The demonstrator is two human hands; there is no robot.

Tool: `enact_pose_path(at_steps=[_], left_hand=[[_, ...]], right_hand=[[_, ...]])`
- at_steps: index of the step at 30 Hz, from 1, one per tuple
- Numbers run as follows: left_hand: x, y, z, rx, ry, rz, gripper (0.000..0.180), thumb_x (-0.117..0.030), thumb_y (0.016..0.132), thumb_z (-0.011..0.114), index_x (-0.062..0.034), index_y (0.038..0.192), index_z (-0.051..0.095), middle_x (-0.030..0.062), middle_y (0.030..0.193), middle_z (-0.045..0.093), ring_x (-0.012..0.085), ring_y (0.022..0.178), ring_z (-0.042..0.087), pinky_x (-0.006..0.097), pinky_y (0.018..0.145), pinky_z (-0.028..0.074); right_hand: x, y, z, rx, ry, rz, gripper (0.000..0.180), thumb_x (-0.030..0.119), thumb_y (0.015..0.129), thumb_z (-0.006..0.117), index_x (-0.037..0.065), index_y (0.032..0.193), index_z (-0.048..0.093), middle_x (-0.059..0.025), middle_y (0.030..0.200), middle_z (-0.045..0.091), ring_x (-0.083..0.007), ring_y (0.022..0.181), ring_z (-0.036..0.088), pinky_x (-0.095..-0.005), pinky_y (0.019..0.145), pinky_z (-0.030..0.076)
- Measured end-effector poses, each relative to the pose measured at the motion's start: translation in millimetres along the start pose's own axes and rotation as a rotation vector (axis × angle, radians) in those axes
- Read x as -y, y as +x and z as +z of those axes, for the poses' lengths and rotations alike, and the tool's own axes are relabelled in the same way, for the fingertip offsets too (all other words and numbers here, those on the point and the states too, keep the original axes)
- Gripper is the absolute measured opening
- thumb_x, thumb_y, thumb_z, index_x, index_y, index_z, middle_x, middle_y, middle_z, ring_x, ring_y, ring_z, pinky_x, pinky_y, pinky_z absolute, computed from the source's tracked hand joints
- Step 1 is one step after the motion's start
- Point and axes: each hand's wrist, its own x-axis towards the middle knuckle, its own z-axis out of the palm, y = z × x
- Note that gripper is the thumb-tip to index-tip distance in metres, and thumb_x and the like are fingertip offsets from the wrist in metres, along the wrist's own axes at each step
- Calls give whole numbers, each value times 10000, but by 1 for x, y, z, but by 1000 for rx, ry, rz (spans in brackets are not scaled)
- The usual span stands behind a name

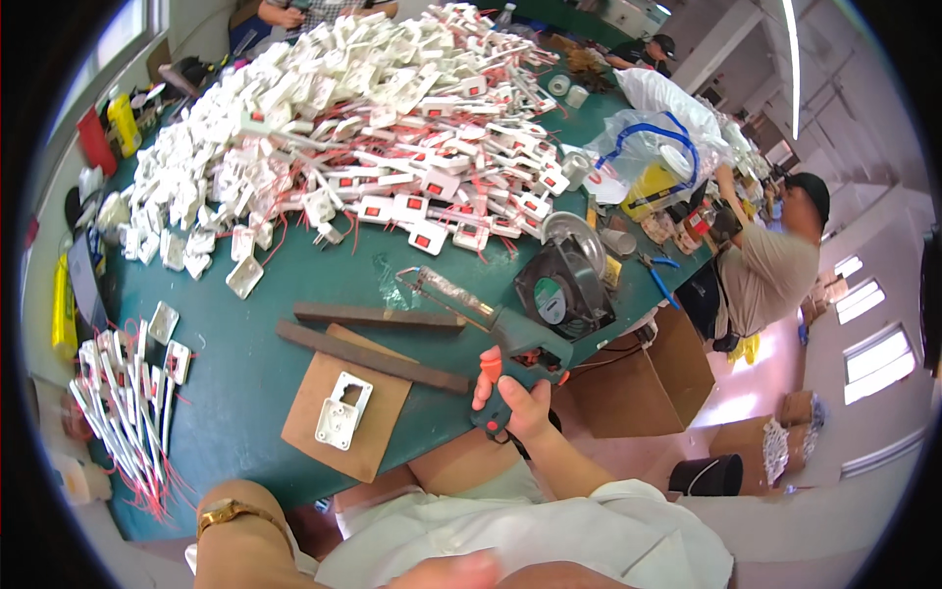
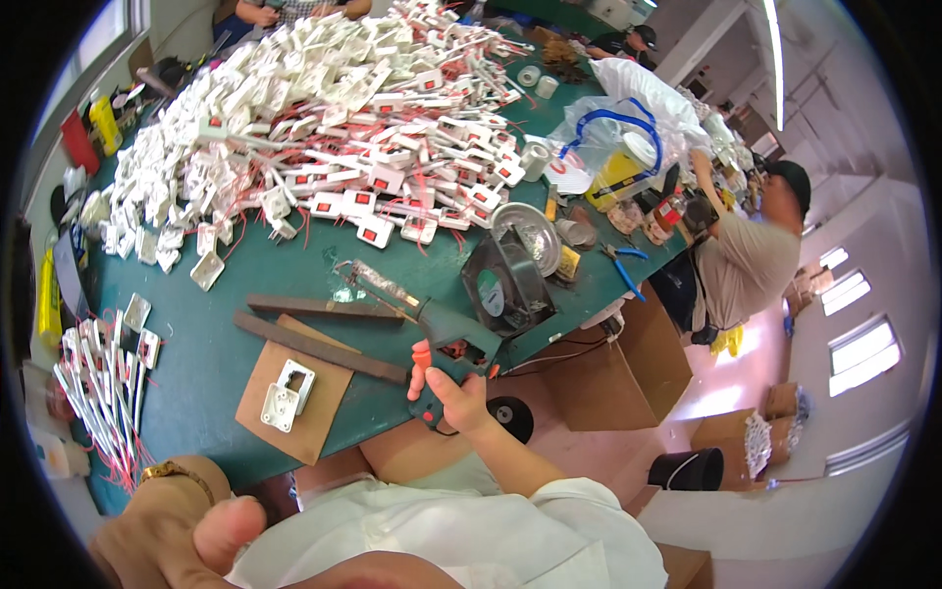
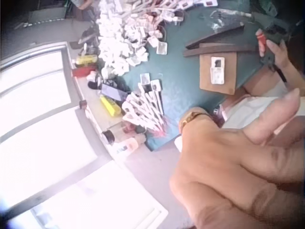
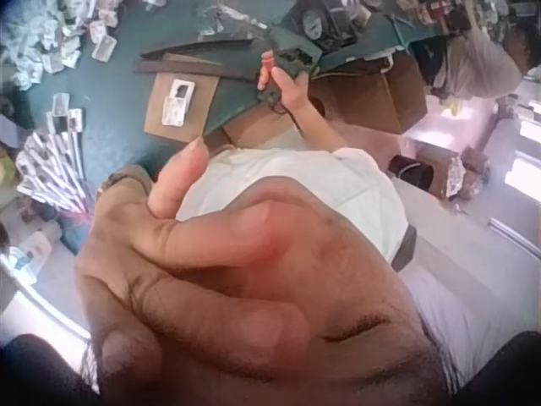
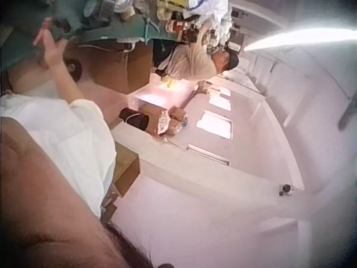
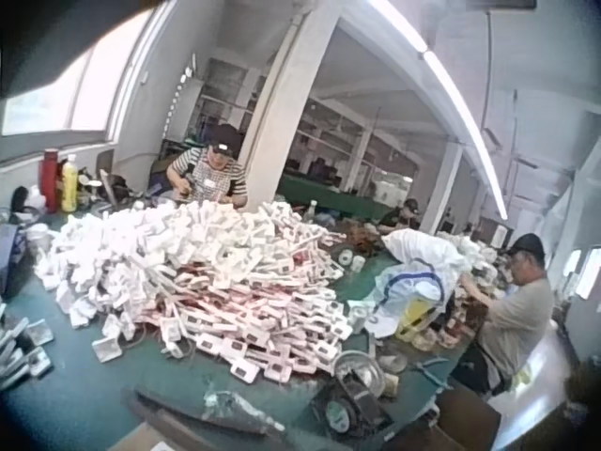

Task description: Assembling small electronic components using a handheld soldering or heating tool on an industrial assembly line.

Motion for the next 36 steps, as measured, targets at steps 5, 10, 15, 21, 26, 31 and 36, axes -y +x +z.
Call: enact_pose_path(at_steps=[5, 10, 15, 21, 26, 31, 36], left_hand=[[-5, 5, 6, -79, -7, 35, 635, -562, 937, 477, -27, 1268, 564, 186, 1340, 538, 356, 1326, 410, 490, 1082, 101], [-13, 11, 13, -123, 0, 55, 624, -552, 944, 469, -34, 1281, 555, 174, 1341, 542, 349, 1333, 402, 491, 1087, 79], [-18, 11, 20, -148, 5, 78, 613, -543, 952, 460, -41, 1294, 546, 161, 1341, 547, 342, 1340, 393, 493, 1091, 58], [-19, 6, 21, -171, 11, 95, 601, -531, 962, 450, -49, 1310, 535, 146, 1342, 552, 334, 1349, 383, 494, 1096, 31], [-23, -3, 25, -208, 31, 119, 591, -522, 969, 442, -56, 1324, 525, 133, 1342, 556, 327, 1357, 374, 496, 1101, 10], [-22, -9, 26, -237, 24, 140, 581, -512, 977, 433, -63, 1337, 516, 121, 1343, 560, 320, 1364, 366, 497, 1105, -12], [-16, -12, 20, -230, -22, 134, 571, -502, 985, 425, -70, 1350, 507, 108, 1344, 565, 314, 1371, 357, 499, 1110, -34]], right_hand=[[0, -3, -4, -4, 0, 2, 333, 144, 935, 614, 1, 1226, 542, -85, 866, 619, -159, 731, 619, -311, 661, 521], [-1, -2, -4, 41, -31, -24, 319, 142, 945, 606, 2, 1225, 542, -80, 854, 613, -155, 723, 617, -300, 647, 499], [-1, -2, 0, 31, -19, -30, 318, 141, 945, 611, -6, 1220, 545, -80, 846, 612, -154, 716, 613, -301, 644, 494], [-4, -3, -6, 44, -15, -45, 316, 145, 940, 616, 3, 1216, 554, -79, 861, 618, -154, 721, 618, -300, 647, 505], [-4, -4, -3, -12, -39, 1, 366, 191, 938, 606, -11, 1232, 523, -104, 828, 616, -185, 725, 614, -330, 678, 526], [-2, -4, -4, -5, -36, 5, 376, 197, 941, 604, -13, 1240, 518, -109, 843, 616, -190, 739, 615, -334, 682, 527], [-4, -4, -3, -35, -27, 14, 385, 201, 940, 607, -11, 1246, 512, -113, 846, 616, -195, 753, 617, -335, 681, 525]])
